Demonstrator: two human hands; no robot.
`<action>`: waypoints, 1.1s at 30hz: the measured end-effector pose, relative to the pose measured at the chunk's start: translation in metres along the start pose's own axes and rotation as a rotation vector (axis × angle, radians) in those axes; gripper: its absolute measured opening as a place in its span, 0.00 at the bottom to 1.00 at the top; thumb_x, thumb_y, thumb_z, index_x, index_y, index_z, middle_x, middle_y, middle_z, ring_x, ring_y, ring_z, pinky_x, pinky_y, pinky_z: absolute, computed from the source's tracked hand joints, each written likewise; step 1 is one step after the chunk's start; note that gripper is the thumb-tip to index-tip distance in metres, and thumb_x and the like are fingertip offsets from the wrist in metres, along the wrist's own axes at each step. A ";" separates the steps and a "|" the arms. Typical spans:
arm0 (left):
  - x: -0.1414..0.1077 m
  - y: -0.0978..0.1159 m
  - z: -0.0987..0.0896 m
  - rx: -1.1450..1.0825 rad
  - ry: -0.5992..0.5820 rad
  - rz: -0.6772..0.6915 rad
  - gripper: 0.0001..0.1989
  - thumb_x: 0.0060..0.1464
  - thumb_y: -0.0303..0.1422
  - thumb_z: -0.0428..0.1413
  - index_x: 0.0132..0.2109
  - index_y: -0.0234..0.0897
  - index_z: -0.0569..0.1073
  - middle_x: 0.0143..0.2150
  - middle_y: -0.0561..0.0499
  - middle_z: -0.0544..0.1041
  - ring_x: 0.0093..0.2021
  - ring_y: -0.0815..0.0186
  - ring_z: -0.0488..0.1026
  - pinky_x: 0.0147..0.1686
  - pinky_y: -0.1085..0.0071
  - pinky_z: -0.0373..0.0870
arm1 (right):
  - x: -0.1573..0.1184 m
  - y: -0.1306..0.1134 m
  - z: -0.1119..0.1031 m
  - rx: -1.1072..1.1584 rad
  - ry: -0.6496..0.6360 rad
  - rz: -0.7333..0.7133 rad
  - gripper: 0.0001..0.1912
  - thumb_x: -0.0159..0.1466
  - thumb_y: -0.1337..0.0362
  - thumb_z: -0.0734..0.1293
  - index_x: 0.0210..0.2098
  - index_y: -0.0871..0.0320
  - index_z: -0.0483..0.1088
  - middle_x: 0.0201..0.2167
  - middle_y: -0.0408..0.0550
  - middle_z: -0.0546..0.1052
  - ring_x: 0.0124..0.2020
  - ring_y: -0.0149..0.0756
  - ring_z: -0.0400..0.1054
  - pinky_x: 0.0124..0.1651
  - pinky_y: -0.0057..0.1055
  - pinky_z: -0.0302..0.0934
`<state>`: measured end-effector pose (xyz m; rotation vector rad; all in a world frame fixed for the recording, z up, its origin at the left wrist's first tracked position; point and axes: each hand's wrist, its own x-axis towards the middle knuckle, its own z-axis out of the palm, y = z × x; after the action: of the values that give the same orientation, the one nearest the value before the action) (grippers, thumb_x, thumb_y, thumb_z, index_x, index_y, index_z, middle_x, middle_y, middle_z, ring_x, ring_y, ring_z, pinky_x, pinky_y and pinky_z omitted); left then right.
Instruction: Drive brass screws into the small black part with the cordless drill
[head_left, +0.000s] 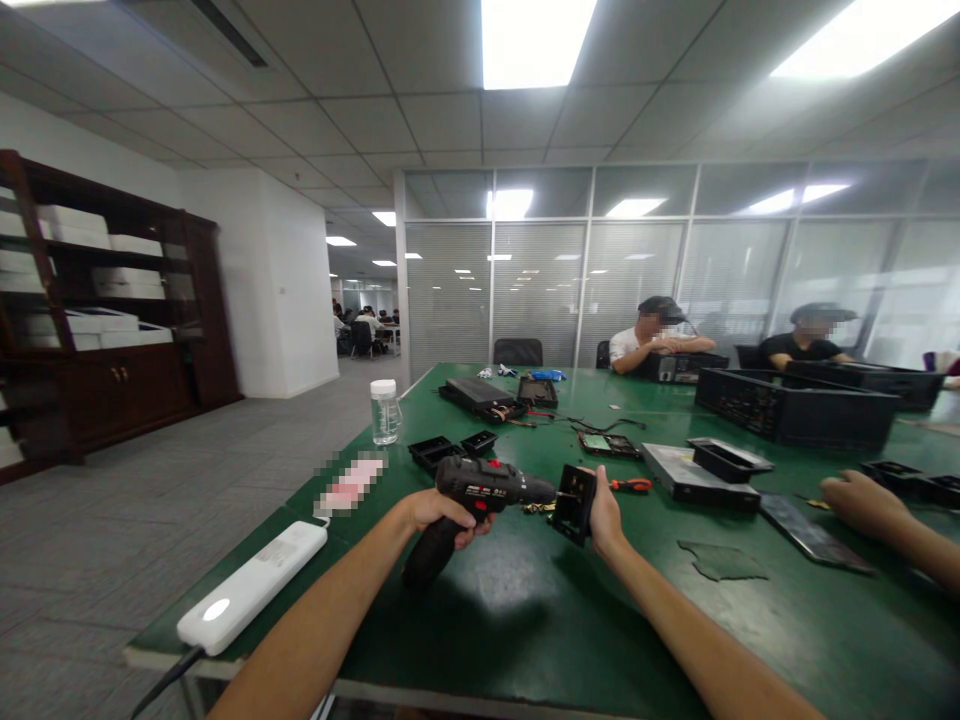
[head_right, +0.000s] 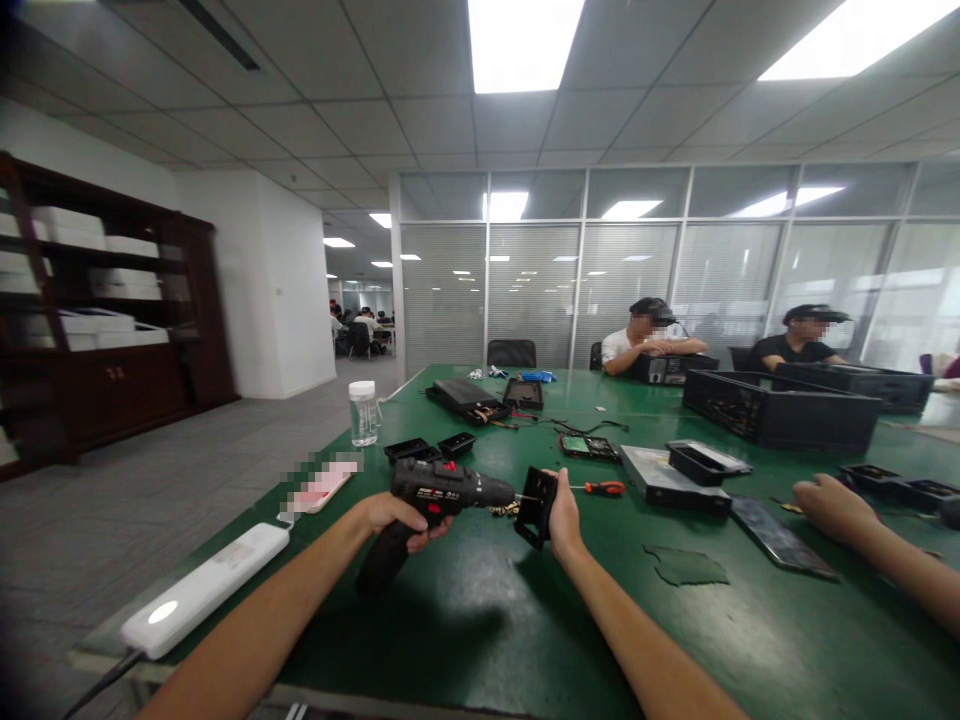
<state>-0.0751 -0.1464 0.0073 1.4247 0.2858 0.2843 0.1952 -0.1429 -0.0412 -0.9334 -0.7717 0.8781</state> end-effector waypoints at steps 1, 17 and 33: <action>0.000 0.000 0.000 -0.002 0.001 -0.003 0.19 0.37 0.29 0.53 0.41 0.27 0.65 0.30 0.47 0.66 0.20 0.74 0.62 0.21 0.74 0.60 | 0.001 0.000 0.000 0.000 -0.003 0.000 0.27 0.49 0.43 0.55 0.34 0.58 0.67 0.25 0.43 0.70 0.26 0.34 0.65 0.30 0.30 0.59; 0.001 -0.001 0.000 -0.012 0.000 -0.001 0.19 0.37 0.29 0.54 0.40 0.27 0.65 0.30 0.48 0.65 0.20 0.74 0.61 0.22 0.73 0.59 | -0.002 -0.002 0.001 -0.008 -0.005 0.004 0.28 0.48 0.42 0.55 0.34 0.57 0.67 0.23 0.42 0.70 0.24 0.34 0.64 0.28 0.30 0.59; 0.001 -0.001 -0.001 -0.028 -0.007 -0.009 0.19 0.37 0.29 0.54 0.40 0.27 0.64 0.30 0.48 0.65 0.20 0.74 0.62 0.22 0.73 0.59 | 0.000 0.001 -0.001 -0.010 -0.020 0.030 0.28 0.48 0.42 0.55 0.36 0.57 0.66 0.24 0.43 0.70 0.24 0.35 0.64 0.26 0.31 0.59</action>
<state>-0.0749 -0.1453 0.0066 1.3960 0.2817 0.2745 0.1955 -0.1431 -0.0429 -0.9480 -0.7817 0.9113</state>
